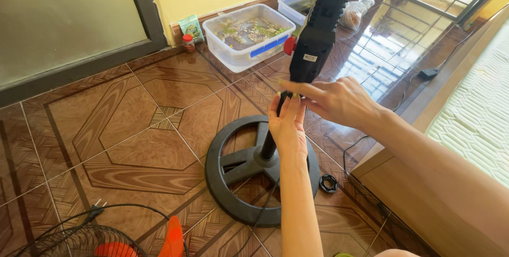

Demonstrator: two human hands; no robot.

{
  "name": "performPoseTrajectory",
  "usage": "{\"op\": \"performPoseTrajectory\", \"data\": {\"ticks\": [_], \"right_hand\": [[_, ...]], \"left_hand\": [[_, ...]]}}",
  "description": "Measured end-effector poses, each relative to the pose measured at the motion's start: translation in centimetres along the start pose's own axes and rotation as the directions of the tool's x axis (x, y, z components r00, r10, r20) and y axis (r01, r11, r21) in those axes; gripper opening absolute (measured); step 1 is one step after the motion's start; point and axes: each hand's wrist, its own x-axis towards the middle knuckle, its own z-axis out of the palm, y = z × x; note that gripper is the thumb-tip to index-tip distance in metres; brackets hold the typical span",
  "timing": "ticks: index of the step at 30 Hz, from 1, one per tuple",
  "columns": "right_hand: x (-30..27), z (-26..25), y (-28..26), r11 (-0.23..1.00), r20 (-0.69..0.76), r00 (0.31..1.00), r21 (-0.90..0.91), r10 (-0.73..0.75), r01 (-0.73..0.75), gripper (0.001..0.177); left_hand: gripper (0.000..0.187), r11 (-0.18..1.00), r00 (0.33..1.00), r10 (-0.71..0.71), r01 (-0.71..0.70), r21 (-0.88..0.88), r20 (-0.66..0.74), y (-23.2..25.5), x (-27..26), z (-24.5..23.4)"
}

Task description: The person assembles an electric fan by attaching the motor housing to the base, securing it with a knob, then installing the front grille and red fan blades. The person works on a tiled floor in a home setting.

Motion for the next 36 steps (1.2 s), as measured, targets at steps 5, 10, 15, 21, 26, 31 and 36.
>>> {"op": "performPoseTrajectory", "data": {"ticks": [5,10,15,21,26,31,36], "right_hand": [[0.0,2.0,0.2,0.994,-0.051,0.996,-0.082,0.074,-0.078,0.037],[-1.6,2.6,-0.1,0.99,-0.16,0.977,0.006,0.142,-0.143,0.049],[-3.5,1.8,0.4,0.965,-0.207,0.943,0.067,0.261,-0.253,0.054],[-3.6,2.3,-0.2,0.982,-0.243,0.955,0.124,0.172,-0.145,0.026],[-3.0,2.2,-1.2,0.984,-0.289,0.944,0.123,0.157,-0.126,0.021],[-2.1,1.3,-2.1,0.99,-0.299,0.944,0.068,0.137,-0.122,0.028],[-1.8,1.0,-2.2,0.976,-0.235,0.971,-0.217,-0.03,-0.022,0.052]], "left_hand": [[0.064,0.999,0.999,0.029,-0.03,0.03,0.035,-0.1,-0.3,-0.1],[0.053,0.999,0.999,0.032,-0.033,0.02,0.02,0.0,-0.7,0.4],[0.036,0.99,0.993,0.112,-0.116,0.081,0.046,-0.6,-1.8,0.9],[0.04,0.98,0.984,0.162,-0.17,0.099,0.079,-1.1,-2.7,1.8],[0.044,0.987,0.982,0.149,-0.155,0.041,0.117,-1.0,-2.6,1.9],[0.043,0.988,0.987,0.135,-0.141,0.063,0.092,-1.0,-2.2,1.8],[0.031,0.995,0.993,0.092,-0.095,0.043,0.074,-1.0,-1.2,0.6]]}}
